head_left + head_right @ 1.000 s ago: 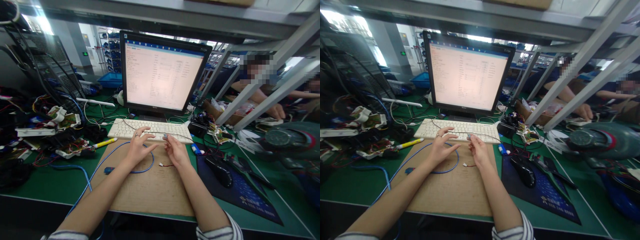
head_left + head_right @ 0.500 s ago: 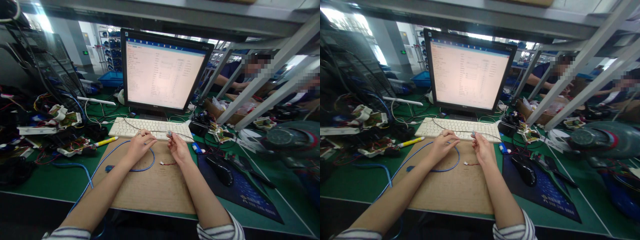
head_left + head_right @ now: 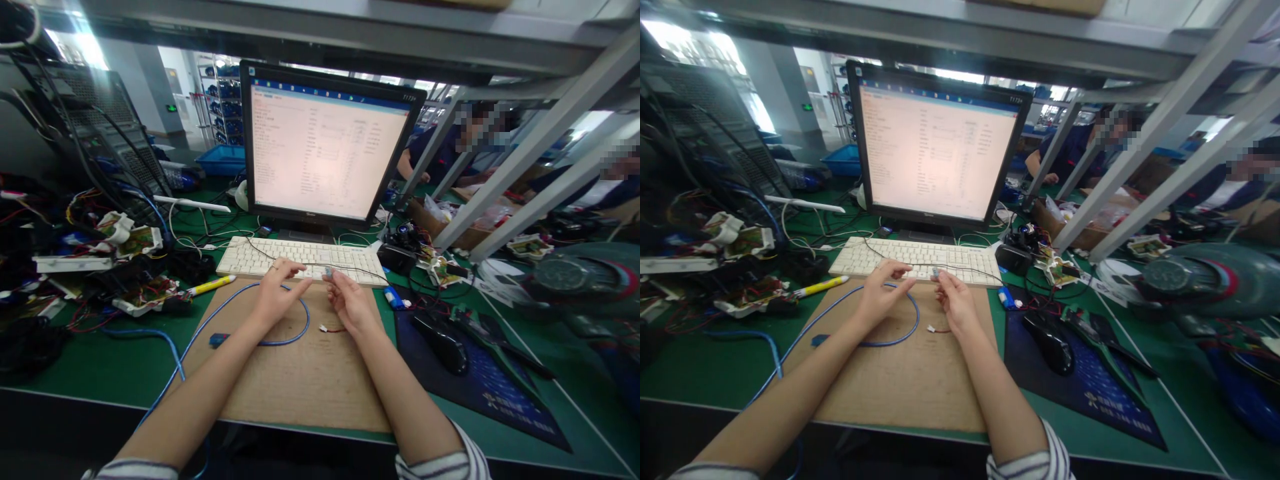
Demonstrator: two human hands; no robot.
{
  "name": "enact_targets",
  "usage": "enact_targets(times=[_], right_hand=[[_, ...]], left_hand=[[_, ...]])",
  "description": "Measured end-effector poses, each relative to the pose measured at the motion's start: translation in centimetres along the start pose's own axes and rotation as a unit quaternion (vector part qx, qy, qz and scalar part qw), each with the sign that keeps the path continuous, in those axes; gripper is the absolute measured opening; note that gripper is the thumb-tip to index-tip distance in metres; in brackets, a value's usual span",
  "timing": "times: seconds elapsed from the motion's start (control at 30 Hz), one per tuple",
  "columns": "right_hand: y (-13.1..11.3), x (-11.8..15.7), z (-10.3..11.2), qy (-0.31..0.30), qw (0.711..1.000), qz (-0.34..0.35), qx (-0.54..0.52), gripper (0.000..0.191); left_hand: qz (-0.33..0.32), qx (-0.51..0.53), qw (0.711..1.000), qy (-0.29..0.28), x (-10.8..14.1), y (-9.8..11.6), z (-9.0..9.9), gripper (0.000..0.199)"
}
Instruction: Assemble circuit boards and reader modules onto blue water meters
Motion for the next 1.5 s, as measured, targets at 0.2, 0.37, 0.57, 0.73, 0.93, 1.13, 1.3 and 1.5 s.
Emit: enact_targets(times=[0.2, 0.37, 0.57, 0.73, 0.93, 1.13, 1.3, 1.5], right_hand=[[-0.7, 0.0, 0.4, 0.016, 1.000, 0.008, 0.006, 0.033], [-0.5, 0.1, -0.1, 0.003, 1.000, 0.007, 0.019, 0.035], [-0.3, 0.2, -0.5, -0.005, 1.000, 0.006, 0.026, 0.034], [0.3, 0.2, -0.8, -0.018, 0.999, -0.008, 0.047, 0.034], [1.5, 0.0, -0.8, -0.045, 0.997, -0.013, 0.062, 0.035], [1.9, 0.1, -1.1, -0.058, 0.995, -0.018, 0.075, 0.033], [1.4, 0.2, -1.1, -0.032, 0.998, -0.019, 0.046, 0.036], [0.3, -0.1, 0.2, 0.016, 1.000, 0.002, -0.003, 0.036]], left_hand=[[0.142, 0.200, 0.969, -0.020, -0.2, -2.5, -0.9, 0.016], [0.172, 0.255, 0.951, -0.031, -0.1, -3.0, -1.5, 0.015], [0.171, 0.263, 0.949, -0.043, -0.1, -3.3, -1.8, 0.014], [0.179, 0.282, 0.942, -0.025, 0.0, -3.9, -2.0, 0.017], [0.219, 0.421, 0.880, -0.011, 0.7, -4.4, -3.4, 0.027], [0.189, 0.342, 0.920, -0.028, 0.5, -3.8, -3.1, 0.018], [0.200, 0.340, 0.918, -0.045, 0.4, -3.9, -3.1, 0.016], [0.231, 0.407, 0.883, -0.033, 0.6, -4.1, -3.4, 0.018]])
Point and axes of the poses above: each hand's wrist, its own x-axis away from the middle knuckle, its own z-axis out of the back of the hand, y = z × x, the point moved 8 cm from there along -x, towards the middle knuckle, and after that the axes turned 13 degrees about -y, right-handed, at the moved point
